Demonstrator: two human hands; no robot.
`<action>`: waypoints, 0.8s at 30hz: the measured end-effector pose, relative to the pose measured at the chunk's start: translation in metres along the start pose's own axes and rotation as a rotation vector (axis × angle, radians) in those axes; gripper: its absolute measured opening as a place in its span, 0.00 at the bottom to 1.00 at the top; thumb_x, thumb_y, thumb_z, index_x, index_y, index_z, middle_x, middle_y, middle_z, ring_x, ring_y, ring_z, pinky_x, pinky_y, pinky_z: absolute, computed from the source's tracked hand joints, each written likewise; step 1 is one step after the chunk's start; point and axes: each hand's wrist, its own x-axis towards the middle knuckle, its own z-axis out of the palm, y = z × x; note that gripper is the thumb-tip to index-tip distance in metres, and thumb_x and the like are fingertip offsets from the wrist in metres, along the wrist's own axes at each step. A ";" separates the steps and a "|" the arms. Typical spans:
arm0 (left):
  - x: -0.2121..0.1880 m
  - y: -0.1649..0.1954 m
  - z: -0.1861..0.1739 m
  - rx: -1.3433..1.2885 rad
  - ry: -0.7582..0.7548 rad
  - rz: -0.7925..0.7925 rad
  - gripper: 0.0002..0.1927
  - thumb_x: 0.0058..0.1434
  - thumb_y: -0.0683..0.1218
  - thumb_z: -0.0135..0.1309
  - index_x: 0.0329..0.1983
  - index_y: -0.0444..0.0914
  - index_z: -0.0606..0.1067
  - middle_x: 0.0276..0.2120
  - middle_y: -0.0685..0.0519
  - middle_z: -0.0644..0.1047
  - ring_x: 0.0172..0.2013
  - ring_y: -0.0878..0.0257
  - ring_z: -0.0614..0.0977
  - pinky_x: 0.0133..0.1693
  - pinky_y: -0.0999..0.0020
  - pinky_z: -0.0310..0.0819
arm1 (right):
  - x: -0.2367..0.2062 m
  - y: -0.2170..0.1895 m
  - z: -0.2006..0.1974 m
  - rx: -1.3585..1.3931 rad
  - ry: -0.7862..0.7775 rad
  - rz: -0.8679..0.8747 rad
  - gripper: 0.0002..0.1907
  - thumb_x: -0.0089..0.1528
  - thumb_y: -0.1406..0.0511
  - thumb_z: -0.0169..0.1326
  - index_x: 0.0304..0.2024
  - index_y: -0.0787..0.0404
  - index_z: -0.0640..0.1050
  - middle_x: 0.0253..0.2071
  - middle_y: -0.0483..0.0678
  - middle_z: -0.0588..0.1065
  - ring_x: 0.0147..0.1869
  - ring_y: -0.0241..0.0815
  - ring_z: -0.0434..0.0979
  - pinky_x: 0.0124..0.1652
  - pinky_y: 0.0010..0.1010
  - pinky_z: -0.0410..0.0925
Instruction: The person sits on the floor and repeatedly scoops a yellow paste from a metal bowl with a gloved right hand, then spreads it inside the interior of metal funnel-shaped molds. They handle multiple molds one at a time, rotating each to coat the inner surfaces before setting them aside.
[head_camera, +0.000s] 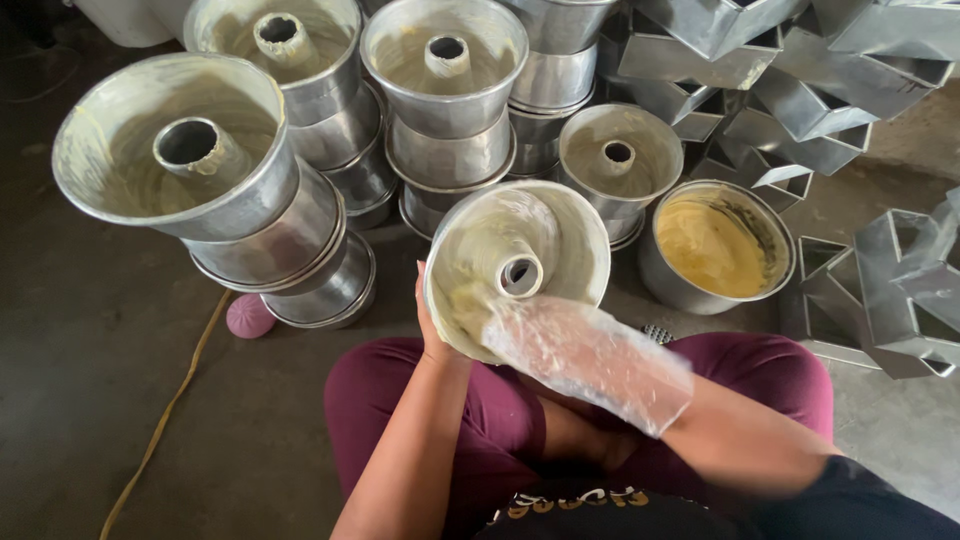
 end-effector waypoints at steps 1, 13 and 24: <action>0.001 0.000 0.000 -0.002 0.009 -0.035 0.35 0.69 0.68 0.36 0.63 0.37 0.70 0.55 0.44 0.77 0.53 0.49 0.79 0.55 0.53 0.75 | -0.006 0.004 0.000 -0.057 -0.042 -0.007 0.16 0.59 0.64 0.52 0.46 0.67 0.77 0.41 0.58 0.78 0.45 0.51 0.80 0.45 0.38 0.74; 0.017 -0.005 -0.011 0.178 0.002 -0.016 0.36 0.69 0.68 0.41 0.65 0.36 0.69 0.57 0.43 0.77 0.54 0.49 0.80 0.56 0.53 0.75 | -0.022 0.053 0.000 -0.247 -0.262 0.362 0.15 0.59 0.65 0.52 0.45 0.67 0.78 0.41 0.55 0.78 0.44 0.47 0.80 0.46 0.36 0.74; 0.012 -0.015 -0.011 0.279 -0.005 0.070 0.34 0.72 0.66 0.40 0.64 0.35 0.70 0.56 0.44 0.76 0.54 0.51 0.79 0.56 0.55 0.75 | 0.016 0.015 0.009 0.108 0.156 0.161 0.14 0.59 0.65 0.52 0.44 0.66 0.78 0.40 0.53 0.78 0.44 0.45 0.80 0.46 0.33 0.74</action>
